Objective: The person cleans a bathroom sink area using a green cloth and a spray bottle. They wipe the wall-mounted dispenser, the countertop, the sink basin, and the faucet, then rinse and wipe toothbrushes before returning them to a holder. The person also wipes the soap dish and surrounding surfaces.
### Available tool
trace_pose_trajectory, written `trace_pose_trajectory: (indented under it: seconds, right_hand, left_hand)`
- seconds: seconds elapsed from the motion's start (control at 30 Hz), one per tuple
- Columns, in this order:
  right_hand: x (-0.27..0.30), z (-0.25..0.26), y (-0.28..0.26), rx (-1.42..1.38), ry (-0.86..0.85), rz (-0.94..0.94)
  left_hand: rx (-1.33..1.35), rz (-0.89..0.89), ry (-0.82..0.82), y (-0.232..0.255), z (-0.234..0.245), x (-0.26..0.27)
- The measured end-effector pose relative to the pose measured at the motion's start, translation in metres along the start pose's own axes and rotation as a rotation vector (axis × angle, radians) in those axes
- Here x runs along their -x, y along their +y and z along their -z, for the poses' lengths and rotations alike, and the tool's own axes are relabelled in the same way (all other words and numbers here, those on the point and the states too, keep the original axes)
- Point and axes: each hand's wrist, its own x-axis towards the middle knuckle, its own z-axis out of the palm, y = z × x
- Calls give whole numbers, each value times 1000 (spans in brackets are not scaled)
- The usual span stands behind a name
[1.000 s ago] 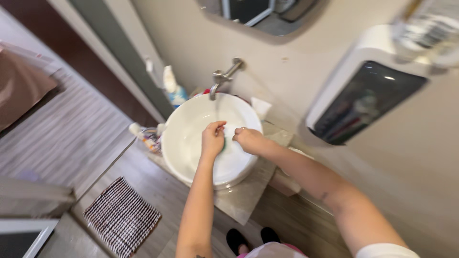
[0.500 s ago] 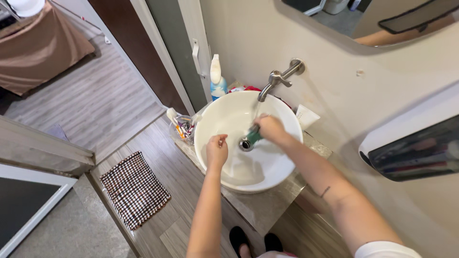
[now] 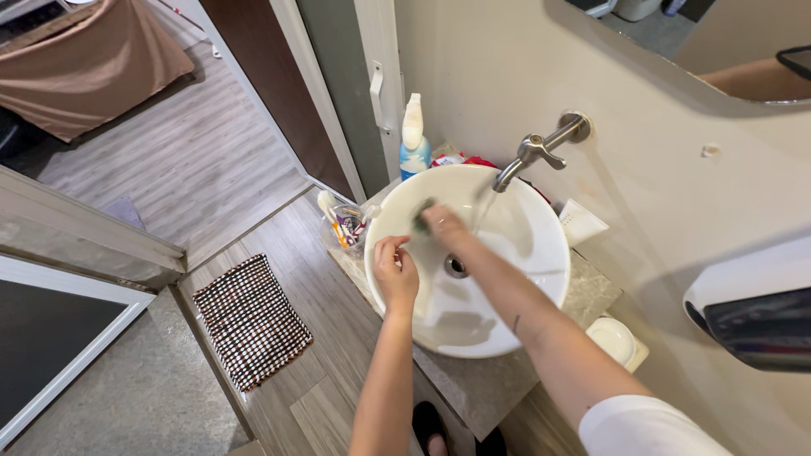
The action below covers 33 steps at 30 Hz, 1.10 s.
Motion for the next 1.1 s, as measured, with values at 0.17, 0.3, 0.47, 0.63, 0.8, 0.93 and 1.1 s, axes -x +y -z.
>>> trace_pose_trajectory:
  seconds: [0.17,0.3,0.47,0.63,0.8,0.93,1.1]
  right_hand:
    - [75,-28,-92,-260,-516,155]
    - [178,50,-57,-89,-650,-121]
    - [159,112,33,106,-396,-351]
    - [52,68,45,-120,165,-811]
    - [-20,-9,-39,-100,-9,-431]
    - [42,-10,-103,-325,-398,-145]
    - [182,99,-72,177,-957,206]
  left_hand:
    - [7,58,-47,6,6,7]
    - [-7,26,-37,6,2,1]
    - [8,4,-55,4,0,4]
    - [-5,8,-87,1,2,10]
    - [-7,-8,-119,-2,-4,7]
    - [19,-18,-126,-4,-4,10]
    - [2,-50,-128,0,-2,9]
